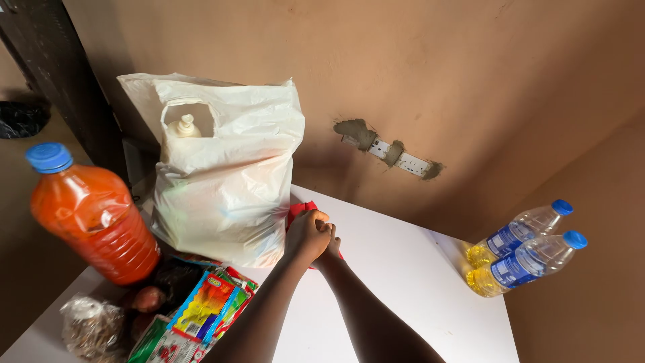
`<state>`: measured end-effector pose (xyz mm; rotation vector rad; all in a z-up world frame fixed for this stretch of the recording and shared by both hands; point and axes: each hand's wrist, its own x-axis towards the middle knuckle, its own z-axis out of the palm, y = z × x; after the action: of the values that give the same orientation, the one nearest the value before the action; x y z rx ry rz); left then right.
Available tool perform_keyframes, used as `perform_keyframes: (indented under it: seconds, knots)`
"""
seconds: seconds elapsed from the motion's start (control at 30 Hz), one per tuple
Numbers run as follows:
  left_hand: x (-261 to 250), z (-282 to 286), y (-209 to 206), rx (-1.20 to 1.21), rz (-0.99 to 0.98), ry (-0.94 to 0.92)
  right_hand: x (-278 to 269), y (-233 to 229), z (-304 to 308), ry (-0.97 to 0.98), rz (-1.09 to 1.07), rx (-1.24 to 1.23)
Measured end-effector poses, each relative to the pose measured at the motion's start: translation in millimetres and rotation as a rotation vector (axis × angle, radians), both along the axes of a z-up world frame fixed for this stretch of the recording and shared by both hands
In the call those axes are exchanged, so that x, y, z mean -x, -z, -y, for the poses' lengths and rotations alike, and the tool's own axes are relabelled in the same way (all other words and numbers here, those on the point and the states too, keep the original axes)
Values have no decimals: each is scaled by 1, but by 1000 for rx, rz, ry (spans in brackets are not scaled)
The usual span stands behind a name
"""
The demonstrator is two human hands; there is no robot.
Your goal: Tidying up a table by organizing groceries and wiping the surface with a cloth.
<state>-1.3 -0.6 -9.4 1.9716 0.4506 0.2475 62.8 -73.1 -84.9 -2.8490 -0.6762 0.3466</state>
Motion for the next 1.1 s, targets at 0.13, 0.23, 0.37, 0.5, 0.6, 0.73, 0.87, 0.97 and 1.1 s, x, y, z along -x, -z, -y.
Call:
perform_keyframes:
  seconds: [0.13,0.23,0.37,0.5,0.6,0.73,0.87,0.97,1.1]
  knots:
    - [11,-1,-4,-15,-20,32,23,-11,2,2,20,12]
    - [20,0,-11,-36,9,55,45,-28,6,65,-17,-18]
    - [29,5,-12,-100,-61,108,77,-63,12,124,-97,-35]
    - [39,10,-8,-140,-68,171,87,-66,30,142,-126,94]
    - [54,10,-13,-158,-45,204,87,-56,53,132,-121,200]
    - [74,5,-26,-137,-35,207,87,-56,76,339,-148,372]
    - [85,-5,-39,-134,-50,209,100,-56,80,489,73,123]
    - [87,-6,-29,-180,25,217,103,-22,71,452,85,-83]
    - [108,-8,-46,-154,24,245,166,-44,26,266,-118,-121]
